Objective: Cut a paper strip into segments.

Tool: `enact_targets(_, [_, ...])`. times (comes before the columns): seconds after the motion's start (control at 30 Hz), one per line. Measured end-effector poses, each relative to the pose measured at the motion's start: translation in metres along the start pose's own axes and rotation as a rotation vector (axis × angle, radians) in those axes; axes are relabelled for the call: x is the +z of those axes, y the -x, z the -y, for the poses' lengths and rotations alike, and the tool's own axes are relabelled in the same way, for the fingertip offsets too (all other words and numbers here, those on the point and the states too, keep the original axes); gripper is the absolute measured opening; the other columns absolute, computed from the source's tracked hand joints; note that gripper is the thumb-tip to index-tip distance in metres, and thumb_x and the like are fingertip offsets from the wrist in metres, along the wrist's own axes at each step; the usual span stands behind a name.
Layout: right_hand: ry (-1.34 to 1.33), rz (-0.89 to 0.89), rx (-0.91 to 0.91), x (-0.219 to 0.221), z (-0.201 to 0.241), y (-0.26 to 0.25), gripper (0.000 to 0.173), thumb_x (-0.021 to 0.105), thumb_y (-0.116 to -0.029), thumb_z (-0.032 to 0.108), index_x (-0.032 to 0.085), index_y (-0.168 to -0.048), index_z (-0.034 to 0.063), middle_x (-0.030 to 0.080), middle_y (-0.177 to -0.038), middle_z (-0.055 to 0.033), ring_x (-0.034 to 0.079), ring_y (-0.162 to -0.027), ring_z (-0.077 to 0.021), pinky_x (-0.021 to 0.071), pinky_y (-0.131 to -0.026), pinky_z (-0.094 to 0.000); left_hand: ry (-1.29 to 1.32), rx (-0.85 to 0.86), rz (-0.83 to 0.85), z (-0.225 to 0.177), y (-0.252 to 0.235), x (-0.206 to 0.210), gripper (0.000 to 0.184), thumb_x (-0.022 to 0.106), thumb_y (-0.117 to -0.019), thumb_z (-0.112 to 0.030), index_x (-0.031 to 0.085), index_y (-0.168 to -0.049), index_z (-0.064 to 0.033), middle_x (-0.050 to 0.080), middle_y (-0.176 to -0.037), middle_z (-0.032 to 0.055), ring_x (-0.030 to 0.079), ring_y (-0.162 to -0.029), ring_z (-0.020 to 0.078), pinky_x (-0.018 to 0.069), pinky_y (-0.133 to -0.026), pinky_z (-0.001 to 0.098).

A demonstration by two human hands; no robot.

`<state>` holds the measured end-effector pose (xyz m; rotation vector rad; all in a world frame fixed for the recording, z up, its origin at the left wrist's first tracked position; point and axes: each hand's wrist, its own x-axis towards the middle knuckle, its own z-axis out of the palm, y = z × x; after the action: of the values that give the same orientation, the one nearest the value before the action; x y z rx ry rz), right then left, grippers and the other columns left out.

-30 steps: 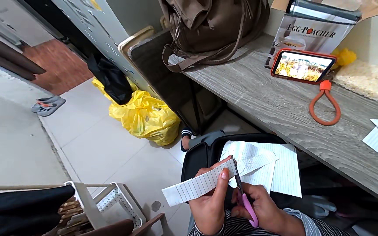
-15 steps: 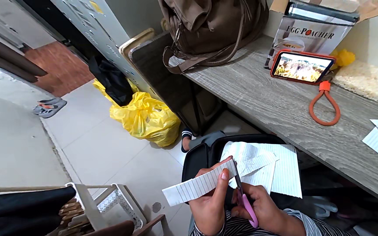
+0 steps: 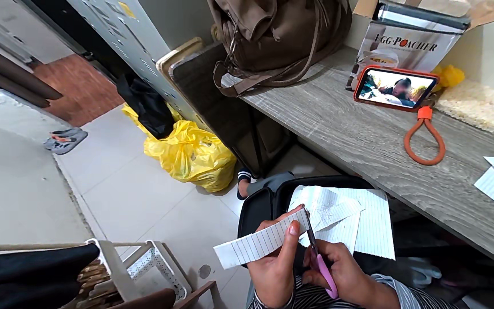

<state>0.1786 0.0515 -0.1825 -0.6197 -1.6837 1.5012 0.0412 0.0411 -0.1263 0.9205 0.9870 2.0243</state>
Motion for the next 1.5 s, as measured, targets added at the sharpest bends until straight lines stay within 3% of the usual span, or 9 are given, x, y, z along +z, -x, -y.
enact_targets(0.17, [0.011, 0.062, 0.032, 0.0003, 0.0019, -0.0013, 0.042, 0.075, -0.0918, 0.034, 0.061, -0.108, -0.0027, 0.06, -0.08, -0.0005, 0.053, -0.069, 0.0063, 0.0447, -0.064, -0.0087, 0.01, -0.023, 0.023, -0.0014, 0.0012, 0.0009, 0.005, 0.074, -0.0925, -0.01, 0.074, -0.097, -0.0122, 0.079, -0.101, 0.0081, 0.077, -0.093, 0.0155, 0.064, -0.083, 0.0297])
enact_targets(0.47, [0.029, -0.006, -0.015, -0.0005, 0.0006, -0.0009, 0.033, 0.077, -0.0907, 0.029, 0.065, -0.093, -0.002, 0.058, -0.067, 0.0019, 0.049, -0.06, 0.0092, 0.0398, -0.056, -0.0067, 0.002, -0.01, 0.007, 0.0002, -0.0003, -0.0006, 0.005, 0.074, -0.0921, -0.011, 0.074, -0.097, -0.0123, 0.079, -0.1, 0.0083, 0.077, -0.093, 0.0156, 0.0639, -0.082, 0.0297])
enact_targets(0.6, [0.01, -0.007, -0.016, 0.0001, 0.0007, 0.0003, 0.032, 0.076, -0.0916, 0.028, 0.065, -0.093, -0.0015, 0.058, -0.066, 0.0028, 0.048, -0.059, 0.0101, 0.0394, -0.056, -0.006, 0.007, -0.008, 0.017, -0.0004, 0.0, -0.0009, 0.004, 0.073, -0.093, -0.011, 0.074, -0.097, -0.0118, 0.079, -0.101, 0.0095, 0.077, -0.094, 0.0176, 0.0641, -0.083, 0.0309])
enact_targets(0.83, [0.016, 0.042, 0.027, 0.0013, 0.0035, -0.0005, 0.046, 0.076, -0.0901, 0.034, 0.062, -0.111, -0.004, 0.063, -0.086, -0.0014, 0.056, -0.075, 0.0075, 0.0458, -0.069, -0.0078, 0.015, -0.024, 0.025, -0.0021, 0.0016, 0.0021, 0.005, 0.073, -0.0926, -0.009, 0.074, -0.097, -0.011, 0.079, -0.101, 0.0089, 0.077, -0.093, 0.0156, 0.0637, -0.083, 0.0291])
enact_targets(1.0, [0.0, 0.026, 0.039, 0.001, 0.003, -0.0006, 0.039, 0.077, -0.0903, 0.033, 0.063, -0.101, -0.0019, 0.058, -0.072, 0.0032, 0.049, -0.064, 0.0093, 0.0409, -0.059, -0.0071, 0.006, -0.012, 0.023, -0.0011, 0.0003, 0.0004, 0.005, 0.074, -0.0922, -0.01, 0.074, -0.097, -0.0123, 0.079, -0.102, 0.0082, 0.077, -0.093, 0.0148, 0.0634, -0.084, 0.0286])
enact_targets(1.23, [0.023, -0.019, -0.032, 0.0007, -0.0003, 0.0003, 0.034, 0.077, -0.091, 0.03, 0.065, -0.093, -0.002, 0.057, -0.065, 0.0024, 0.048, -0.058, 0.0097, 0.0391, -0.055, -0.0068, 0.008, -0.018, -0.006, -0.0008, 0.0015, -0.0002, 0.006, 0.075, -0.091, -0.01, 0.074, -0.097, -0.0121, 0.079, -0.1, 0.0086, 0.077, -0.092, 0.0162, 0.0642, -0.082, 0.0303])
enact_targets(1.3, [0.008, -0.01, -0.011, 0.0011, 0.0007, 0.0005, 0.034, 0.077, -0.0907, 0.029, 0.065, -0.094, -0.0019, 0.058, -0.066, 0.0025, 0.048, -0.059, 0.0095, 0.0396, -0.056, -0.0068, 0.006, -0.022, -0.006, -0.0019, 0.0018, 0.0002, 0.006, 0.075, -0.0911, -0.011, 0.074, -0.097, -0.0124, 0.079, -0.1, 0.0082, 0.077, -0.092, 0.0164, 0.0643, -0.083, 0.0307])
enact_targets(1.43, [-0.007, 0.046, 0.057, 0.0014, 0.0053, -0.0001, 0.042, 0.077, -0.0899, 0.033, 0.062, -0.108, -0.0027, 0.061, -0.08, 0.0004, 0.054, -0.07, 0.0075, 0.0448, -0.065, -0.0083, 0.0, -0.017, 0.008, -0.0033, 0.0017, 0.0031, 0.006, 0.075, -0.091, -0.009, 0.074, -0.096, -0.0114, 0.079, -0.099, 0.0083, 0.077, -0.091, 0.0158, 0.064, -0.083, 0.0294])
enact_targets(1.5, [0.0, 0.043, 0.053, 0.0014, 0.0052, -0.0003, 0.043, 0.077, -0.0897, 0.034, 0.062, -0.107, -0.0029, 0.061, -0.08, 0.0004, 0.053, -0.07, 0.0076, 0.0444, -0.064, -0.0081, 0.004, -0.015, 0.013, -0.0022, 0.0013, 0.0023, 0.005, 0.074, -0.0915, -0.009, 0.074, -0.097, -0.011, 0.079, -0.1, 0.0089, 0.077, -0.092, 0.0163, 0.0639, -0.083, 0.0297])
